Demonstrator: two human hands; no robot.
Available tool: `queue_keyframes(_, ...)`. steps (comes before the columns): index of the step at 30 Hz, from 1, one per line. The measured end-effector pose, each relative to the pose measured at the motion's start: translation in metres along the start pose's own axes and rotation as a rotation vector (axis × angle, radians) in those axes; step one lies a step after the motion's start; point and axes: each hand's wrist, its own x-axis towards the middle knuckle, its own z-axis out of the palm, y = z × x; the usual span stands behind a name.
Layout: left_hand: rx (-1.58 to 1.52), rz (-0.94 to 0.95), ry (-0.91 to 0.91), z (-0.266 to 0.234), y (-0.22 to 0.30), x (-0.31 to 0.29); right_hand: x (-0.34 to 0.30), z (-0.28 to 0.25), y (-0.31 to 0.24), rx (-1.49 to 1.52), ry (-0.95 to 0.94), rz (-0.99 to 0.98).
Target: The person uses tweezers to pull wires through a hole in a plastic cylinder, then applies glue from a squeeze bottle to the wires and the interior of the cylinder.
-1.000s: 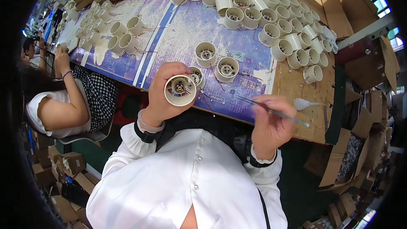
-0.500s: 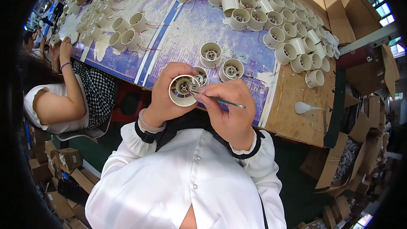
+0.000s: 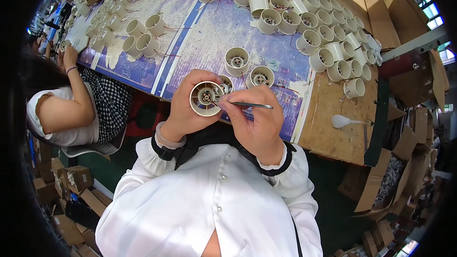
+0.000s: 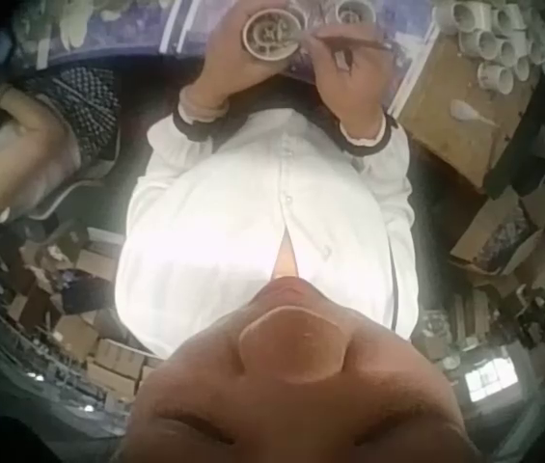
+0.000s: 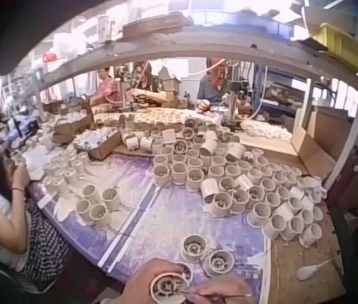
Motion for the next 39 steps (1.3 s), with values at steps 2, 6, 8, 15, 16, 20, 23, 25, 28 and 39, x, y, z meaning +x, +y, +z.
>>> queue_keyframes(2,-0.009,-0.017,0.003,0.0,0.0,0.0,0.003,0.0,0.0,-0.048,-0.002,-0.049)
queue_keyframes(6,0.044,-0.026,-0.058,-0.003,-0.001,-0.001,0.007,0.001,-0.001,-0.105,-0.011,-0.142)
queue_keyframes(8,0.038,-0.043,-0.064,-0.003,-0.002,-0.002,0.005,0.0,0.0,-0.098,-0.014,-0.104)
queue_keyframes(15,0.002,-0.132,-0.085,-0.003,0.005,0.0,-0.001,-0.001,0.002,-0.012,0.066,-0.049)
queue_keyframes(16,0.009,-0.134,-0.085,-0.003,0.005,0.0,-0.001,-0.002,0.003,-0.007,0.053,-0.044)
queue_keyframes(20,0.03,-0.132,-0.094,-0.004,0.006,0.001,-0.001,-0.002,0.004,0.012,0.027,-0.003)
queue_keyframes(23,0.036,-0.125,-0.1,-0.004,0.006,0.002,-0.002,0.0,0.005,0.031,0.029,0.058)
queue_keyframes(25,0.031,-0.113,-0.104,-0.004,0.006,0.003,-0.002,-0.001,0.006,0.011,0.033,0.062)
queue_keyframes(28,0.022,-0.121,-0.105,-0.004,0.007,0.003,-0.003,0.0,0.007,0.018,0.038,0.076)
queue_keyframes(39,0.017,-0.103,-0.069,-0.001,0.008,0.004,-0.003,0.007,0.005,-0.011,0.088,0.075)
